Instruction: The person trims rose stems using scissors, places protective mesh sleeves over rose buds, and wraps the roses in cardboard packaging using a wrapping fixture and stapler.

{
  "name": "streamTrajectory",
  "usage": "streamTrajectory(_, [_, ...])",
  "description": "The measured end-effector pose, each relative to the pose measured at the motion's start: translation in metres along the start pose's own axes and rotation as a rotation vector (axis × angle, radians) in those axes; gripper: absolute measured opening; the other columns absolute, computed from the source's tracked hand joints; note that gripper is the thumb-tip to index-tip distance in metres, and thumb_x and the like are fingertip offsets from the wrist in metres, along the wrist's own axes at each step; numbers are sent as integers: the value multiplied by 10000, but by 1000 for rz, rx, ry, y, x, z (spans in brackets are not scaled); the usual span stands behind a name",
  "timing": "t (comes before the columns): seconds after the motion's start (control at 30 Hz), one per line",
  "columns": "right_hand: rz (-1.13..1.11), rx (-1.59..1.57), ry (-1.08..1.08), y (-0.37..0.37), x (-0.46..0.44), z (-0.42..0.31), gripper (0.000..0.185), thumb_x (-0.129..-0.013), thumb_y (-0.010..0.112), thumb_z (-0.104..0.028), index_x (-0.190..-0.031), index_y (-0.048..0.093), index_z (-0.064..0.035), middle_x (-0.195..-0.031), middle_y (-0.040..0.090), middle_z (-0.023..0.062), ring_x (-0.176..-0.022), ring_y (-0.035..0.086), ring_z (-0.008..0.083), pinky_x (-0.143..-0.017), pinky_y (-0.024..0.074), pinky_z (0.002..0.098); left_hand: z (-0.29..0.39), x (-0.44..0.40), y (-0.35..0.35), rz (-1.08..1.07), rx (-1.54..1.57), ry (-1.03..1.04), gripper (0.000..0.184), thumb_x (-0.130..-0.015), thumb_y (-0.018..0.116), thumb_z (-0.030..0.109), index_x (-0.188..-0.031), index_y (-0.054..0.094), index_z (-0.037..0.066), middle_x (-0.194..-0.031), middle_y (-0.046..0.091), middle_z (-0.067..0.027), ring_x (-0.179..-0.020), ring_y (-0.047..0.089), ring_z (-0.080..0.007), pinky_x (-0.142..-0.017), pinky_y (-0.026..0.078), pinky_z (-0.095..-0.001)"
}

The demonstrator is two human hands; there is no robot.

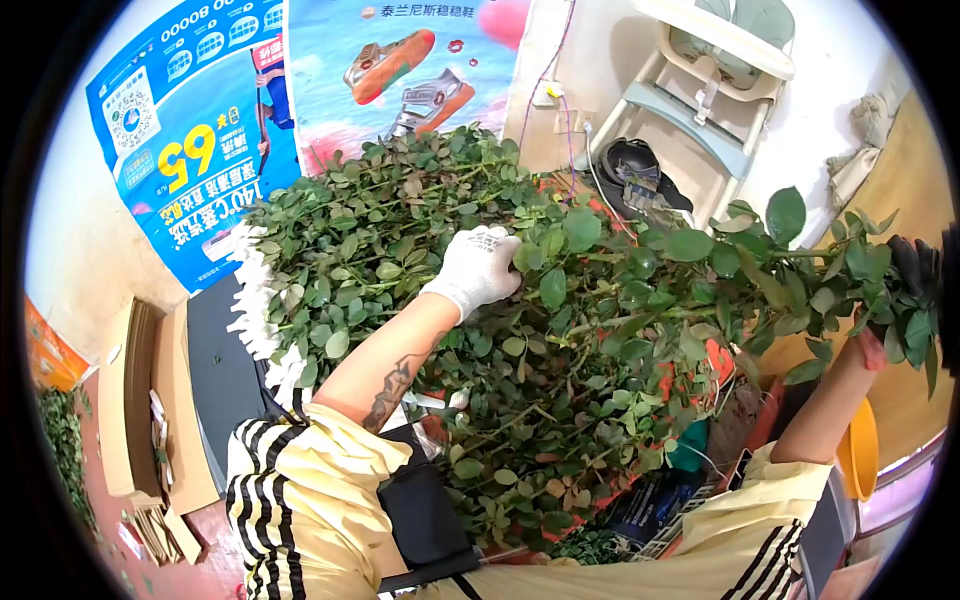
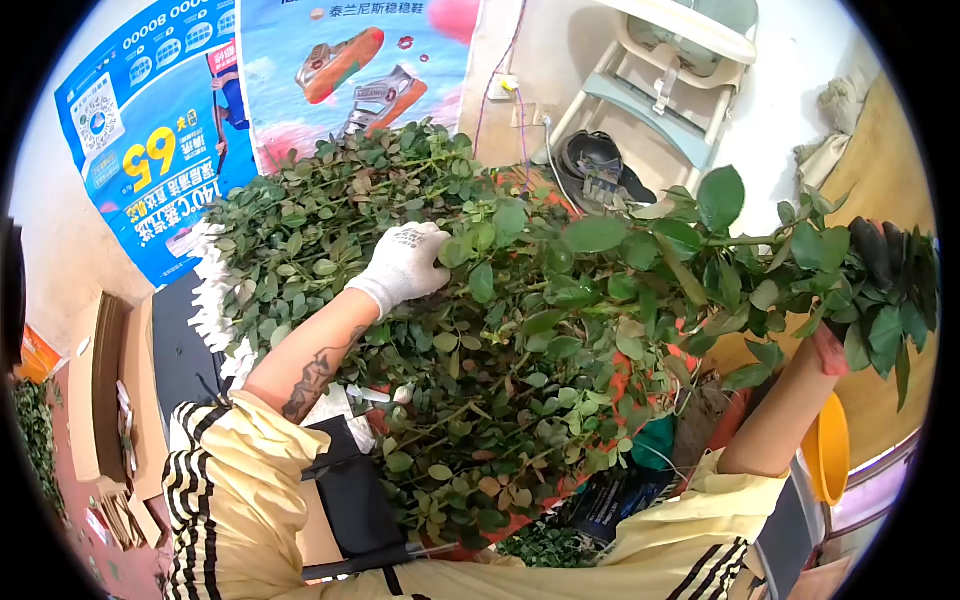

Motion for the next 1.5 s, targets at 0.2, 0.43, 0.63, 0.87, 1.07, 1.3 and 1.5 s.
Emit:
streamTrajectory(0.2, [11,8,-5,-8,2,-1,259,-941,409,-193,-1127,492,-34,-1084,528,94,-1009,495,236,-930,385,368,8,2,-11,-67,148,39,328,-713,588,245,-988,611,69,-994,605,-146,-993,575,-296,-851,461,-389])
streamTrajectory(0.43, [7,28,11,-14,4,4,250,-940,404,-205,-1095,507,-38,-1053,534,93,-984,498,239,-914,387,374,-10,1,-1,-209,306,-46,335,-740,578,270,-1005,613,68,-926,640,-164,-914,601,-326,-795,469,-395])
streamTrajectory(0.63, [-24,53,51,-27,8,15,247,-939,400,-215,-1068,520,-42,-1026,540,92,-963,500,242,-900,389,378,-18,-5,-6,-236,424,-145,357,-757,630,317,-976,617,34,-877,650,-150,-819,617,-287,-745,468,-355])
streamTrajectory(0.87, [-162,165,187,-32,23,80,249,-938,395,-227,-1036,536,-46,-995,546,92,-938,503,246,-884,392,384,-20,-3,-37,-126,543,-198,282,-753,618,260,-921,610,33,-853,641,-138,-791,608,-265,-722,464,-346])
streamTrajectory(1.07, [-261,525,126,16,74,91,276,-945,427,-183,-1171,496,-40,-1038,563,87,-995,516,254,-892,417,372,-10,6,-52,-43,458,-200,210,-756,540,209,-883,608,57,-869,640,-169,-856,606,-339,-765,466,-401])
streamTrajectory(1.3, [-286,-131,243,46,99,33,401,-964,378,-235,-1295,419,-13,-1163,550,148,-1033,538,264,-890,459,404,-20,10,-55,-7,422,-242,220,-761,525,218,-869,597,39,-858,630,-187,-846,600,-349,-758,463,-410])
streamTrajectory(1.5, [-121,-248,379,63,115,17,481,-937,393,-323,-1317,421,-30,-1270,500,147,-1127,498,291,-940,414,461,-19,11,-45,-5,405,-265,232,-762,528,223,-881,594,35,-833,628,-183,-838,602,-350,-758,463,-412])
Point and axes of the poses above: each hand's wrist, its own x-axis away from the middle knuckle, its own y-axis out of the palm, z = x × y, the point moved 7 cm from there along -x, towards the middle knuckle
